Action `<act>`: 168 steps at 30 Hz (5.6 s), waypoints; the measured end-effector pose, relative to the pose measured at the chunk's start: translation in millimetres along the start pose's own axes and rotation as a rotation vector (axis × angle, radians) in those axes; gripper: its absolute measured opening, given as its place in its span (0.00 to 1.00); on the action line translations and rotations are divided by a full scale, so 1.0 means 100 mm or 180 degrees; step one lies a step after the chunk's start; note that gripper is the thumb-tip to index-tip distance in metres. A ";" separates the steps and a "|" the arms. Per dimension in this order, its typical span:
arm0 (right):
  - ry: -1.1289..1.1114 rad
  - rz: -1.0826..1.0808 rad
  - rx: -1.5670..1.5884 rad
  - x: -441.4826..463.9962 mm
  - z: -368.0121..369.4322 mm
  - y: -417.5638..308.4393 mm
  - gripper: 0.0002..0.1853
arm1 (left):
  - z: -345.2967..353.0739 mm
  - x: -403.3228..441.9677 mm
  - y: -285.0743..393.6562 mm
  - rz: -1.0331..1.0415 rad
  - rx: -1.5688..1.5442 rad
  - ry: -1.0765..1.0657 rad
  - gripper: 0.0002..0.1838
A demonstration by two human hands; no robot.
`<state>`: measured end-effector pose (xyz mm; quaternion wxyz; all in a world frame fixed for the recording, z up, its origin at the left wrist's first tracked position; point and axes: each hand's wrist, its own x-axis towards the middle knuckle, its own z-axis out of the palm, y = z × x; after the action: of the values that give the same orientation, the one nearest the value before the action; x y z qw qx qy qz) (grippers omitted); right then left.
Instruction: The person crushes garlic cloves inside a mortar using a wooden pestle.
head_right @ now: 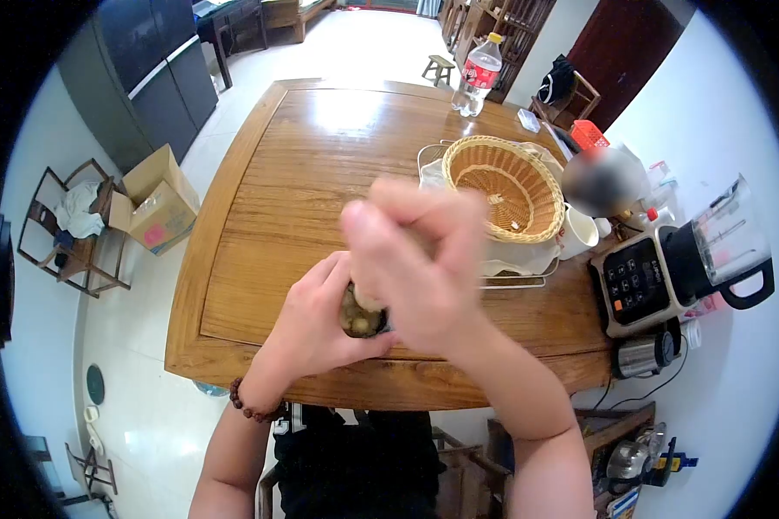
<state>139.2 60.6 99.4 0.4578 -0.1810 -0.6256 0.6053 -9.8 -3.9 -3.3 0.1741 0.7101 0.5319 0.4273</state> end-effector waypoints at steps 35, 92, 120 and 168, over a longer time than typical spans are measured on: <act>-0.0090 0.0056 0.0115 0.05 -0.08 0.44 0.22 | 0.01 0.00 -0.01 0.0013 -0.0056 -0.0011 0.40; -0.0154 0.0025 0.0330 0.16 -0.05 0.24 0.22 | 0.00 -0.01 0.01 -0.0098 -0.0285 -0.0052 0.40; -0.0049 -0.0025 0.0000 -0.01 -0.08 0.25 0.20 | -0.03 -0.02 0.00 -0.0114 -0.0230 -0.0159 0.40; -0.0244 -0.0264 0.0059 -0.11 0.10 -0.27 0.21 | -0.03 -0.02 -0.02 0.0063 -0.0235 -0.0020 0.41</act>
<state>146.0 40.5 121.4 0.4598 -0.1274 -0.6439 0.5981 -13.0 -5.4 -3.9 0.1976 0.7098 0.5082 0.4461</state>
